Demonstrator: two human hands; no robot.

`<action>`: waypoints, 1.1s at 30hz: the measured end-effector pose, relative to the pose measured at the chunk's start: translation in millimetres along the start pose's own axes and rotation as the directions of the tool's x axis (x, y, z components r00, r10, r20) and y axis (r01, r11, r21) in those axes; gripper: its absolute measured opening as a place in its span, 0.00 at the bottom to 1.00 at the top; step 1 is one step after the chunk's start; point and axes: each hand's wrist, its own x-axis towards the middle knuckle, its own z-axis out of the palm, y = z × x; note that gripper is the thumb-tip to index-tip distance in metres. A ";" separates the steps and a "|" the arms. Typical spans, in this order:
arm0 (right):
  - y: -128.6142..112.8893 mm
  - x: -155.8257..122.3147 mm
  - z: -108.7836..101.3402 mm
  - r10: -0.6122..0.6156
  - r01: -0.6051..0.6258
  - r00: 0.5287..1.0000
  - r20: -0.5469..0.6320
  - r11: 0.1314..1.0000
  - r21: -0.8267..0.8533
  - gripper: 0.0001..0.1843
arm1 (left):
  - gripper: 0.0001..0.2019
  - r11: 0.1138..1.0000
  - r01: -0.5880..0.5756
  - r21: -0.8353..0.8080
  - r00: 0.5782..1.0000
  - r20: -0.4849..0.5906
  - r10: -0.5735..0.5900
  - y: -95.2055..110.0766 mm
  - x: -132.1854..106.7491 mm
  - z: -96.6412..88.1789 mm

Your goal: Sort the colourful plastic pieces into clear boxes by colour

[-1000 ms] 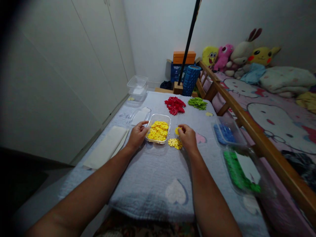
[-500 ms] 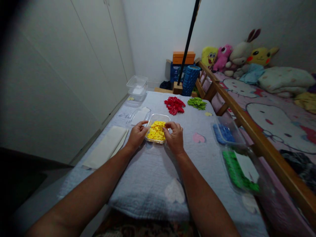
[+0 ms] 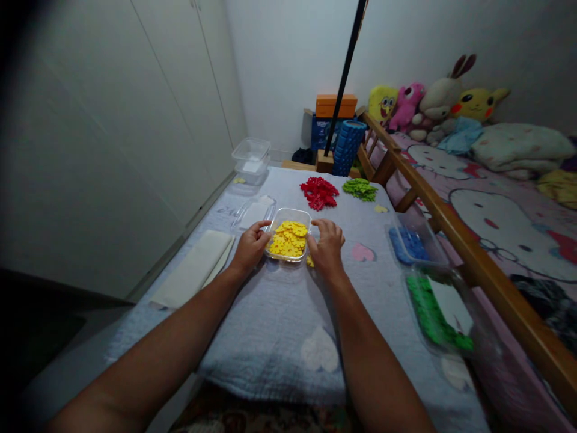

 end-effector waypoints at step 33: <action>39.7 3.8 -26.4 0.052 0.044 0.940 0.336 0.962 -0.271 0.12 | 0.24 1.000 0.005 -0.015 1.000 0.000 -0.005 -1.4 -0.4 -0.1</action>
